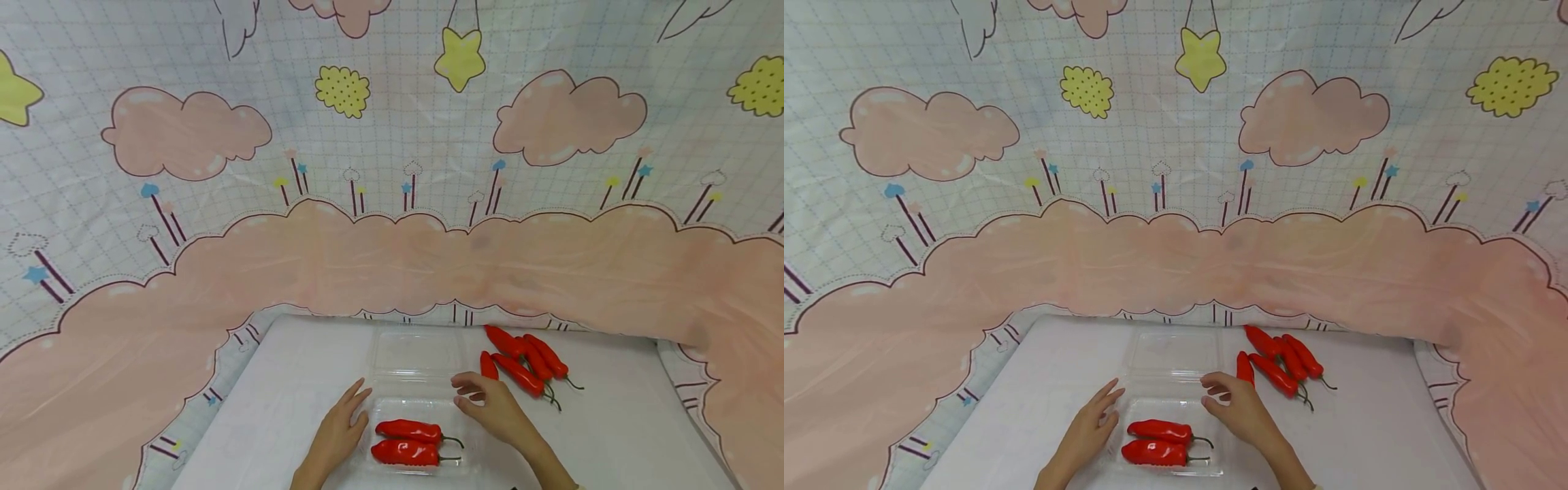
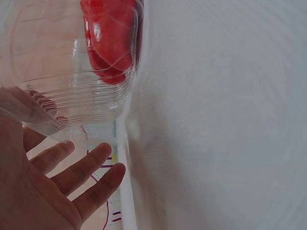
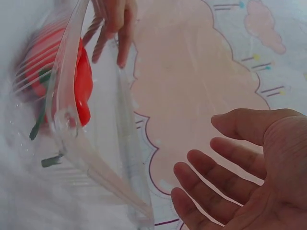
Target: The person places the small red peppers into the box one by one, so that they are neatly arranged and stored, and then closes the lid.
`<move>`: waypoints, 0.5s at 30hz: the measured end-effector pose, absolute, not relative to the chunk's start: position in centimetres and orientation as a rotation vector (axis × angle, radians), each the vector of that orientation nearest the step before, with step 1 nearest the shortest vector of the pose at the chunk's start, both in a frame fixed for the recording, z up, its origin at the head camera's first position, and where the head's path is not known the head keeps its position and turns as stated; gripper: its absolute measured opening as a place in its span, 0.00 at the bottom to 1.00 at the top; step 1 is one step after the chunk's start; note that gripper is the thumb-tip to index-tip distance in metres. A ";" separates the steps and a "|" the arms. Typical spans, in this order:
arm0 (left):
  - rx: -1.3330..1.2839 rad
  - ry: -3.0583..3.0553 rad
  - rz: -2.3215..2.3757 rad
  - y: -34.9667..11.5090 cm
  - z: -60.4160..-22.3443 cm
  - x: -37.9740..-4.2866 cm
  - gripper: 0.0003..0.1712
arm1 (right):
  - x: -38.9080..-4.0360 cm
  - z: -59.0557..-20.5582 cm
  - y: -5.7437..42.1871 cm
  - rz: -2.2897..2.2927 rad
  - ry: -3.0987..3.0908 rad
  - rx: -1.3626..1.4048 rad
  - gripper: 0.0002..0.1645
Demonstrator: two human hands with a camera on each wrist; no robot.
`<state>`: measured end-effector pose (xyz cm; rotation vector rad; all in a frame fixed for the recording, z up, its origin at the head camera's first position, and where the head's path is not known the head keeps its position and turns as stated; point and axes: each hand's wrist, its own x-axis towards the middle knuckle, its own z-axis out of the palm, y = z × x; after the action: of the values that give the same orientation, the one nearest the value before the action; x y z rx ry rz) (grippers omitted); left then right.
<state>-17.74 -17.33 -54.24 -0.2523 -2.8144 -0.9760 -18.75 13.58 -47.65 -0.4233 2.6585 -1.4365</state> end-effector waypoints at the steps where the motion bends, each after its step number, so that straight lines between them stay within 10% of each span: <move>1: -0.253 -2.814 -0.976 -17.3 -54.2 -17.8 0.25 | -18.8 -47.7 13.7 -1.438 2.655 -0.401 0.19; 15: -0.261 -2.810 -0.981 -17.4 -54.4 -17.8 0.25 | -19.0 -48.1 15.6 -1.461 2.773 -0.196 0.16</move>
<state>-17.83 -17.43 -54.38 -0.2609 -2.8102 -0.9807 -19.01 15.63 -48.06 -0.1962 2.7730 -1.4608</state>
